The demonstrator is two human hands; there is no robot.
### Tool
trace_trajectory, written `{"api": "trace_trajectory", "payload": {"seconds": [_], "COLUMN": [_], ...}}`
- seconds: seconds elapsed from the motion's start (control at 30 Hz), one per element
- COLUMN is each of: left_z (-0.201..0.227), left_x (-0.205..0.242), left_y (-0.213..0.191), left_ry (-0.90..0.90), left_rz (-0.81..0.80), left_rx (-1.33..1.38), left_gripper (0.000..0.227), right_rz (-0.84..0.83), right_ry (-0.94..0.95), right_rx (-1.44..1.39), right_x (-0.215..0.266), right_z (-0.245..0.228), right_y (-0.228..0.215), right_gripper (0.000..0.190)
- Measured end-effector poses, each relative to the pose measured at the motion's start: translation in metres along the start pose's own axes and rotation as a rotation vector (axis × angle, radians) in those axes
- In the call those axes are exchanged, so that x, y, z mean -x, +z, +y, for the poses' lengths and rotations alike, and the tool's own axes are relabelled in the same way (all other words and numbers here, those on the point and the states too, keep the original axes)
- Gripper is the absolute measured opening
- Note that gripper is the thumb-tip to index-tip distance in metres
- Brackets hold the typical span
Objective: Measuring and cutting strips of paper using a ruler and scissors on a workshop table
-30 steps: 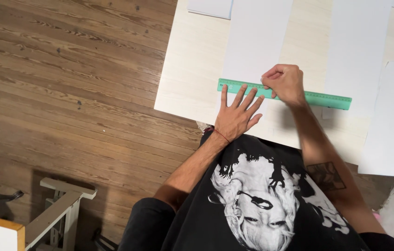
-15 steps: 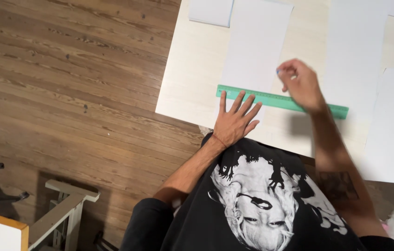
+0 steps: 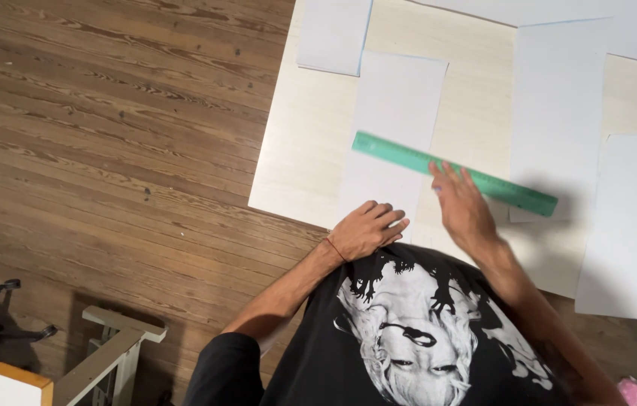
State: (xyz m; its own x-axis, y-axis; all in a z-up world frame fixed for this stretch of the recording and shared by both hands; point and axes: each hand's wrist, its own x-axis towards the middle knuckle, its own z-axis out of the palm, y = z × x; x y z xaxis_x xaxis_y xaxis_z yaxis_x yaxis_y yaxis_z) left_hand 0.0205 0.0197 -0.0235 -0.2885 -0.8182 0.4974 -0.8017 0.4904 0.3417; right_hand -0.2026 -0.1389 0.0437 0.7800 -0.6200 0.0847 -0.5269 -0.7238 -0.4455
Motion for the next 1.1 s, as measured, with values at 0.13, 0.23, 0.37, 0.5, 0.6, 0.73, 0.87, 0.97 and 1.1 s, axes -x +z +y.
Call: {"api": "trace_trajectory", "payload": {"seconds": [0.13,0.23,0.37,0.5,0.6,0.73,0.87,0.97,1.1], "left_z": [-0.005,-0.024,-0.055,-0.069,-0.071,-0.074,-0.072,-0.07,-0.071], "left_x": [-0.014,-0.034,-0.068,-0.075,-0.074,-0.069,-0.068,-0.068,-0.069], "left_y": [-0.013,-0.019,-0.025,-0.024,-0.022,-0.015,-0.011,-0.013,-0.014], "left_ry": [0.073,0.088,-0.203,-0.322,-0.318,-0.32,-0.317,-0.321,-0.327], "left_rz": [-0.082,-0.095,-0.066,-0.034,-0.007,0.01,0.012,0.016,0.009], "left_rx": [0.063,0.08,-0.047,-0.24,-0.263,-0.285,-0.273,-0.275,-0.268], "left_gripper": [0.025,0.031,0.064,0.083,0.076,0.074,0.075,0.075,0.075], "right_rz": [0.102,0.161,0.22,0.305,0.385,0.398,0.402,0.402,0.402], "right_ry": [-0.078,-0.111,-0.145,-0.184,-0.156,-0.06,-0.045,-0.042,-0.044], "right_rx": [0.077,0.051,-0.002,-0.047,0.116,0.156,0.184,0.163,0.18], "right_x": [-0.027,-0.042,-0.041,-0.046,-0.036,-0.012,-0.008,-0.009,-0.012], "right_z": [0.028,0.038,0.04,0.038,0.048,0.054,0.047,0.042,0.046], "right_y": [0.013,0.026,0.024,0.023,0.031,0.046,0.038,0.036,0.037], "right_gripper": [0.034,0.023,0.016,0.017,0.013,0.013,0.013,0.017,0.022]}}
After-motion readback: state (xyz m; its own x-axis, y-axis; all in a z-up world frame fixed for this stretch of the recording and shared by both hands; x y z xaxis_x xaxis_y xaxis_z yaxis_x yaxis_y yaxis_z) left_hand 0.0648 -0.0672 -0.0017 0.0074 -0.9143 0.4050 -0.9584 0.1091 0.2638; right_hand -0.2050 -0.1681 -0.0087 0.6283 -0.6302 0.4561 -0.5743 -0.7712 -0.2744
